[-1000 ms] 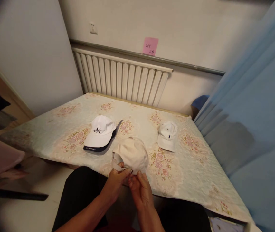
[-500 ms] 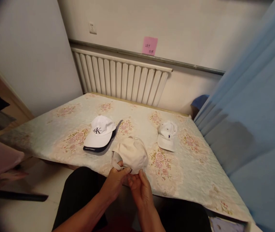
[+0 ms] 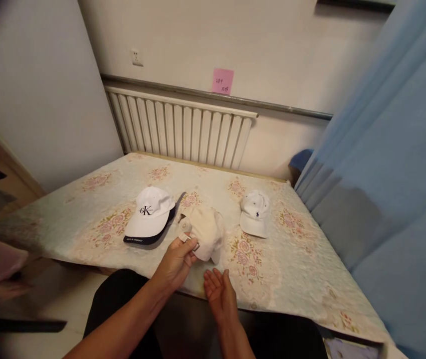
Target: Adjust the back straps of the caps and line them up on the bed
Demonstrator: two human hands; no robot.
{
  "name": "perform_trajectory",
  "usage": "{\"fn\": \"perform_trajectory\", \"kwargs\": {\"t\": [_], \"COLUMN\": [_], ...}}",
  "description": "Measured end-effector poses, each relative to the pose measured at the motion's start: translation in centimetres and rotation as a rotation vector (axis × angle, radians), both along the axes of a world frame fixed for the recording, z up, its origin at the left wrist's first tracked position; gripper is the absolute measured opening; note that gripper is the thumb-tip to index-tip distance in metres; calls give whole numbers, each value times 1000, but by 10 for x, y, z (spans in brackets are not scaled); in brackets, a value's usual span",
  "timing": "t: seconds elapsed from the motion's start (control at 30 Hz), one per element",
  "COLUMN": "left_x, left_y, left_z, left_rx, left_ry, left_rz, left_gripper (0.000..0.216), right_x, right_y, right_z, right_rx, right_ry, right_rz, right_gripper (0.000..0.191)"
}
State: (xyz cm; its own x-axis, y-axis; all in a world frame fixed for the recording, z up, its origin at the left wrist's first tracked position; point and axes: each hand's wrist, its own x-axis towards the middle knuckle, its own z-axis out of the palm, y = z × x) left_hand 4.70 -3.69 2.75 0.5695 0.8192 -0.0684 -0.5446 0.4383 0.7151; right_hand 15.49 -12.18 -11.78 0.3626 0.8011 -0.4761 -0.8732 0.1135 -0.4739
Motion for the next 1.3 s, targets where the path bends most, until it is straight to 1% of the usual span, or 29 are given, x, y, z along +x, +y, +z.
{"fn": "perform_trajectory", "kwargs": {"t": [0.1,0.23,0.3,0.4,0.47,0.57,0.7,0.77,0.87,0.93,0.97,1.07,1.2,1.3], "left_x": [3,0,-5,-14,-19,-25,-25,-23,-22,-22,-22,-22,-21,-19], "left_y": [2,2,3,8,12,22,42,53,62,60,57,45,34,31], "left_z": [8,16,19,19,15,4,-14,-19,-25,-30,-34,-46,-58,-60], "left_rx": [-7,-21,-17,-19,-33,-86,-243,-294,-298,-293,-289,-261,-169,-112], "left_ry": [-6,-53,-80,-96,-99,-116,-146,-168,-214,-245,-261,-304,-368,-334], "left_rz": [-22,-104,-153,-197,-213,-215,-160,-126,-120,-156,-175,-191,-249,-252], "left_gripper": [32,33,36,39,38,31,26,31,49,57,57,47,50,36], "right_x": [5,9,11,18,25,37,42,40,34,32,30,27,23,22], "right_y": [1,5,5,1,-5,-15,-27,-30,-30,-27,-25,-20,-14,-12], "right_z": [-6,0,4,6,4,5,15,21,28,31,32,37,43,42], "right_rx": [13,74,55,2,-8,3,64,77,82,96,106,124,122,115], "right_ry": [-2,-38,-78,-103,-79,-69,-94,-93,-101,-108,-108,-108,-130,-110], "right_rz": [-24,-97,-103,-100,-123,-173,-186,-173,-161,-158,-156,-152,-176,-193], "right_gripper": [35,23,21,24,26,31,40,44,45,46,47,51,56,58]}}
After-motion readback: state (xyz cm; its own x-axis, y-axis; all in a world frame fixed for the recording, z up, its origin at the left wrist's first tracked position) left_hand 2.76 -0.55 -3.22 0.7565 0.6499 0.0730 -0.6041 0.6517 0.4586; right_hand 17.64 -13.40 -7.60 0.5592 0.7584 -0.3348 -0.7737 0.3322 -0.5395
